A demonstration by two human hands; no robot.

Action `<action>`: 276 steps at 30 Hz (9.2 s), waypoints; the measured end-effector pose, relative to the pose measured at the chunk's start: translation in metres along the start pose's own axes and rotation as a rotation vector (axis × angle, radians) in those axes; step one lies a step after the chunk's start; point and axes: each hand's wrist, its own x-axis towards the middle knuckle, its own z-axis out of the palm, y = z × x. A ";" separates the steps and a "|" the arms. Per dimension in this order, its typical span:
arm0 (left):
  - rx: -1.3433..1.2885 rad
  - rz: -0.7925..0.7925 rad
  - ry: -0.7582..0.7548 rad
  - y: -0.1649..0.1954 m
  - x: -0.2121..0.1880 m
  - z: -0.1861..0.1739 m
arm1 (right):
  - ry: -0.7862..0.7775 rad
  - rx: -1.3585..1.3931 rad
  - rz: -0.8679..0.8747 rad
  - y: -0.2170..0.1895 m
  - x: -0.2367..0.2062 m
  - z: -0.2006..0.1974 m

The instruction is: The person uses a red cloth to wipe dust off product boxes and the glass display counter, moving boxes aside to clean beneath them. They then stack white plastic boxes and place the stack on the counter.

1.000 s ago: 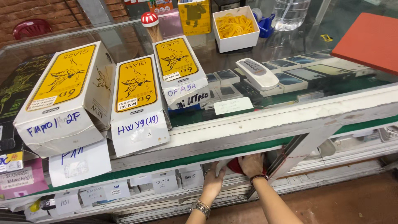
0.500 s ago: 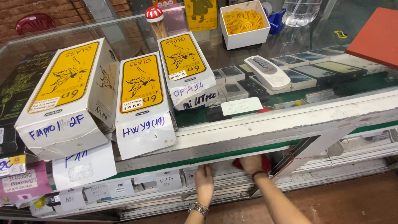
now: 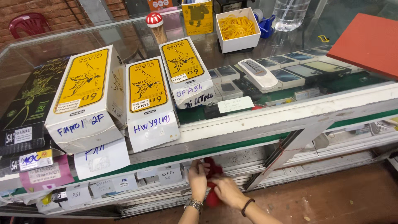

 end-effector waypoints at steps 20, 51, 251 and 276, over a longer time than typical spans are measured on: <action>0.234 -0.119 0.067 -0.006 -0.030 -0.041 | 0.272 -0.623 0.332 -0.008 -0.020 -0.011; 0.002 -0.302 -0.037 -0.033 0.001 -0.082 | 0.203 0.995 0.807 -0.052 0.022 -0.007; 0.110 0.644 0.071 0.315 -0.084 -0.012 | 0.851 1.134 0.344 -0.238 0.013 -0.296; -0.339 -0.365 -0.390 0.311 -0.085 0.008 | 0.633 0.837 0.270 -0.223 0.108 -0.327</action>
